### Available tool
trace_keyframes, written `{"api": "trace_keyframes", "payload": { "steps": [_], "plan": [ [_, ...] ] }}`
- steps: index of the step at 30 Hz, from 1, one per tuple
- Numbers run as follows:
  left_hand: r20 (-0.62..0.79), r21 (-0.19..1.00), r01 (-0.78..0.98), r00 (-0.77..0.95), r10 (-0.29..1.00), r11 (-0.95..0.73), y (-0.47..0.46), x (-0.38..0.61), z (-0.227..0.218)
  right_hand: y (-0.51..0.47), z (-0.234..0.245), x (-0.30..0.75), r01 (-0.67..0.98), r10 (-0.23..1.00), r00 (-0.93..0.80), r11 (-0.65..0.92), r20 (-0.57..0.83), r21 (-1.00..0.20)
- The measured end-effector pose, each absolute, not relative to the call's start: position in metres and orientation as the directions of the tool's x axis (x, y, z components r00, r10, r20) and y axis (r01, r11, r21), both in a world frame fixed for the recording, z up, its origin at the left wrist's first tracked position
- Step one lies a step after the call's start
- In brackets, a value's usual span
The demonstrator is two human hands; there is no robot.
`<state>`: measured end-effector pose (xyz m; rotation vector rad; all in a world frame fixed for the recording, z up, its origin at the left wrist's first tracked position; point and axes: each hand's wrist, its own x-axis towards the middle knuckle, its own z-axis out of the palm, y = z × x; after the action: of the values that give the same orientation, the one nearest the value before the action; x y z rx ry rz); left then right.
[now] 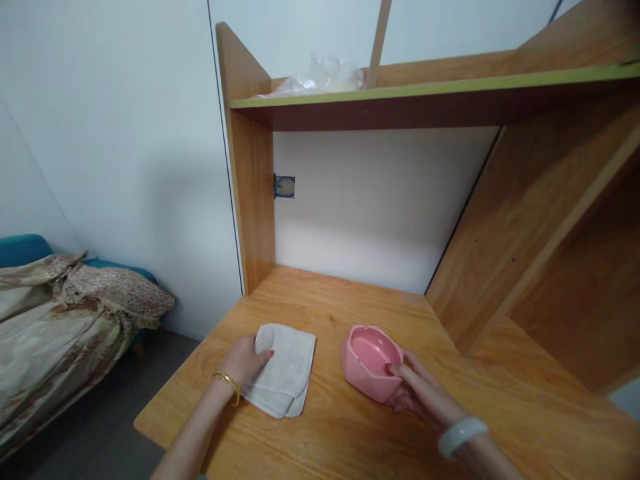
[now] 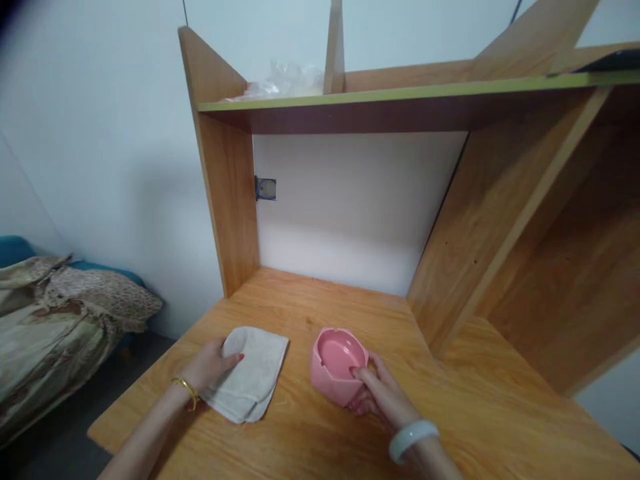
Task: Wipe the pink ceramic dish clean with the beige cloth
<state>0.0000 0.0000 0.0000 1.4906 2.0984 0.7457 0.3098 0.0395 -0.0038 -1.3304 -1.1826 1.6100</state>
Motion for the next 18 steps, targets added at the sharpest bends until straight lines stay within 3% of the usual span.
{"api": "trace_keyframes", "payload": {
  "steps": [5, 10, 14, 18],
  "plan": [
    [0.035, 0.817, 0.565, -0.251, 0.967, 0.117, 0.005, 0.013, 0.007, 0.036, -0.009, 0.322, 0.094, 0.940, -0.194, -0.267, -0.281, -0.959],
    [-0.072, 0.966, 0.234, -0.169, 0.983, 0.111, 0.013, 0.029, 0.020, 0.029, -0.010, 0.334, 0.192, 0.958, -0.192, -0.174, -0.211, -0.966],
    [-0.119, 0.993, -0.016, -0.141, 0.983, 0.118, 0.019, 0.045, 0.029, 0.027, -0.013, 0.335, 0.212, 0.951, -0.176, -0.217, -0.256, -0.953],
    [-0.108, 0.985, -0.151, -0.156, 0.982, 0.085, 0.021, 0.055, 0.033, 0.029, -0.018, 0.336, 0.232, 0.950, -0.196, -0.195, -0.242, -0.953]
  ]
}}
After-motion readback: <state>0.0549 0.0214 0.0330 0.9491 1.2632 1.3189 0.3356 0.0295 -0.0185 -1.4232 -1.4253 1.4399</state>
